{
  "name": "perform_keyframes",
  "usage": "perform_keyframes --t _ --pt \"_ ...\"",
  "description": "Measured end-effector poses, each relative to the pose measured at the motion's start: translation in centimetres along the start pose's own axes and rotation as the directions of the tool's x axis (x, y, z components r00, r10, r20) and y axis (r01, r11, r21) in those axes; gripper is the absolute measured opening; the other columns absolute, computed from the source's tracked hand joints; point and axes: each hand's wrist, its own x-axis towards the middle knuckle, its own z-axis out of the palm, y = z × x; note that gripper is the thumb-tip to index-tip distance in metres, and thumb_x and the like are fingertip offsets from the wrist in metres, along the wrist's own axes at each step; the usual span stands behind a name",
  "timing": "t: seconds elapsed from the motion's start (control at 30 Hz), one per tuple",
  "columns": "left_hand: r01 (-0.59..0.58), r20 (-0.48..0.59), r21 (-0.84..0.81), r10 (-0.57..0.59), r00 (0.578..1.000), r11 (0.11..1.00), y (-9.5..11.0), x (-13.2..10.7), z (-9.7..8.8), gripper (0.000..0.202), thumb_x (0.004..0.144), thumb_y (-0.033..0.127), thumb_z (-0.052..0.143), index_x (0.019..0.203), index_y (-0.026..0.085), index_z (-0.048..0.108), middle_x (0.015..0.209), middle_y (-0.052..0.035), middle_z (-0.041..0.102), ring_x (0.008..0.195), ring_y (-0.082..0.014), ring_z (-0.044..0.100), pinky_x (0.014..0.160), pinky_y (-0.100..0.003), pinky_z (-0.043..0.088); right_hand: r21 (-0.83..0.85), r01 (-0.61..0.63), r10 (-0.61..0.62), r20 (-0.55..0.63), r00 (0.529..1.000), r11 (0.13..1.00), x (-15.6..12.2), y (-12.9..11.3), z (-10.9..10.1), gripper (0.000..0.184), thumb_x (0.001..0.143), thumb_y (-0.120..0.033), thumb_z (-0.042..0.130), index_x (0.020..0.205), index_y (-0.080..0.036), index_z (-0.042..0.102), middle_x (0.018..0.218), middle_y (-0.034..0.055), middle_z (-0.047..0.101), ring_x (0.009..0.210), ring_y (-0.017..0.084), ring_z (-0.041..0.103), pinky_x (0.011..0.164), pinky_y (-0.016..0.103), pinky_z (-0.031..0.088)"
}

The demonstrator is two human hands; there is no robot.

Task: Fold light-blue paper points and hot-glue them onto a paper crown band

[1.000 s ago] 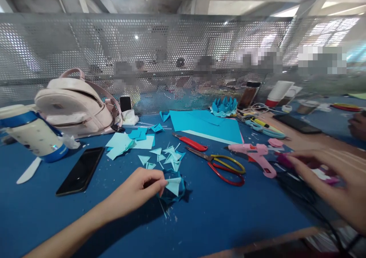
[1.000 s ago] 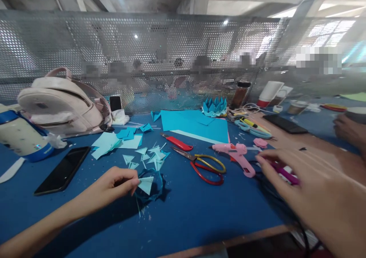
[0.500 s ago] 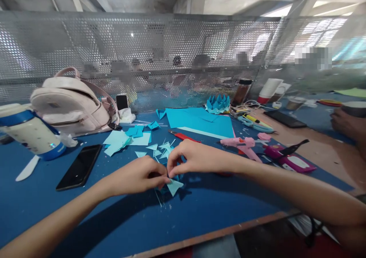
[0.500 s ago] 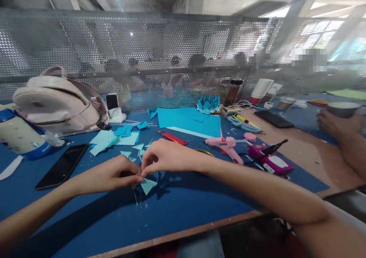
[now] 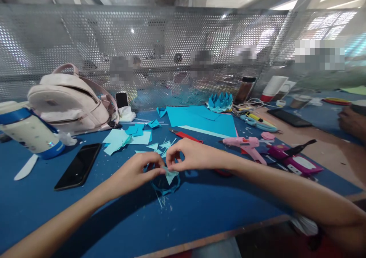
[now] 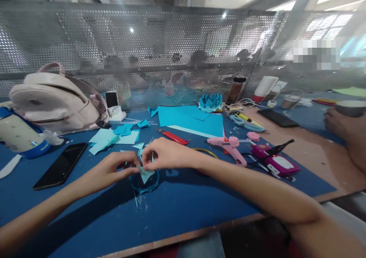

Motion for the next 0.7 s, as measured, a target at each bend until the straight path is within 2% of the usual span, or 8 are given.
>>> perform_keyframes --t 0.1,0.2,0.33,0.43,0.5,0.57,0.63,0.7 --pt "-0.077 -0.106 0.029 0.080 0.991 0.997 -1.4 -1.0 0.6 0.007 0.087 0.027 0.069 0.087 0.021 0.066 0.103 -0.0038 0.062 0.102 -0.0212 0.056 0.092 -0.037 0.042 0.075 -0.006 0.010 -0.050 0.999 0.997 -0.6 0.7 -0.3 0.006 0.082 -0.017 0.065 0.078 -0.015 0.069 0.074 -0.0017 0.067 0.068 0.009 0.055 0.064 0.020 0.041" --pt "-0.055 -0.130 0.160 0.077 0.989 0.986 -2.9 -2.2 2.0 0.016 0.079 0.028 0.077 0.091 0.024 0.067 0.122 -0.0071 0.056 0.114 -0.0275 0.050 0.099 -0.049 0.038 0.132 -0.039 0.053 -0.105 0.993 0.991 -1.2 1.3 -0.4 0.006 0.082 -0.019 0.064 0.079 -0.015 0.067 0.073 -0.0022 0.064 0.065 0.009 0.052 0.061 0.020 0.039" --pt "-0.073 -0.166 0.212 0.110 0.980 0.974 -3.7 -3.0 3.7 0.004 0.086 0.021 0.068 0.087 0.024 0.068 0.127 -0.0077 0.054 0.117 -0.0274 0.050 0.097 -0.048 0.042 0.181 -0.094 0.121 -0.142 0.983 0.979 -1.3 1.7 0.1 0.002 0.080 -0.015 0.063 0.078 -0.015 0.064 0.071 -0.0028 0.061 0.061 0.008 0.048 0.057 0.020 0.038" --pt "-0.112 -0.235 0.245 0.172 0.957 0.963 -3.8 -3.0 3.9 0.011 0.090 0.017 0.060 0.085 0.023 0.068 0.125 -0.0087 0.055 0.116 -0.0251 0.053 0.094 -0.043 0.047 0.197 -0.063 0.105 -0.214 0.971 0.978 -1.1 1.7 0.6 0.002 0.079 -0.014 0.064 0.078 -0.015 0.063 0.073 -0.0026 0.061 0.062 0.007 0.048 0.056 0.020 0.038" --pt "-0.132 -0.295 0.359 0.246 0.923 0.924 -3.7 -3.0 3.7 0.013 0.092 0.018 0.058 0.085 0.022 0.068 0.123 -0.0090 0.056 0.112 -0.0251 0.055 0.089 -0.041 0.050 0.199 -0.032 0.087 -0.275 0.957 0.979 -1.0 1.5 0.8 0.001 0.081 -0.015 0.064 0.080 -0.015 0.063 0.077 -0.0018 0.063 0.064 0.008 0.048 0.056 0.020 0.038" --pt "-0.109 -0.362 0.512 0.329 0.873 0.852 -3.4 -3.1 3.5 0.017 0.093 0.019 0.055 0.085 0.022 0.069 0.118 -0.0083 0.059 0.105 -0.0252 0.057 0.081 -0.038 0.052 0.179 -0.002 0.062 -0.334 0.941 0.984 -1.1 1.1 1.0 0.001 0.083 -0.016 0.063 0.081 -0.016 0.063 0.080 -0.0015 0.064 0.066 0.008 0.050 0.057 0.020 0.038" --pt "-0.075 -0.420 0.632 0.422 0.803 0.771 -2.9 -3.3 3.3 0.018 0.094 0.018 0.054 0.086 0.021 0.070 0.110 -0.0074 0.062 0.098 -0.0242 0.059 0.077 -0.037 0.051 0.129 0.047 0.006 -0.385 0.923 0.991 -1.4 0.6 1.2 0.003 0.083 -0.015 0.062 0.082 -0.017 0.063 0.080 -0.0018 0.065 0.068 0.009 0.052 0.059 0.020 0.039" --pt "-0.103 -0.433 0.715 0.554 0.711 0.691 -2.3 -3.4 3.3 0.013 0.092 0.014 0.058 0.085 0.019 0.069 0.104 -0.0075 0.066 0.093 -0.0229 0.059 0.077 -0.037 0.050 0.065 0.110 -0.074 -0.415 0.907 0.992 -1.6 0.1 1.4 0.004 0.083 -0.013 0.062 0.083 -0.017 0.064 0.081 -0.0015 0.066 0.071 0.009 0.054 0.063 0.021 0.041"
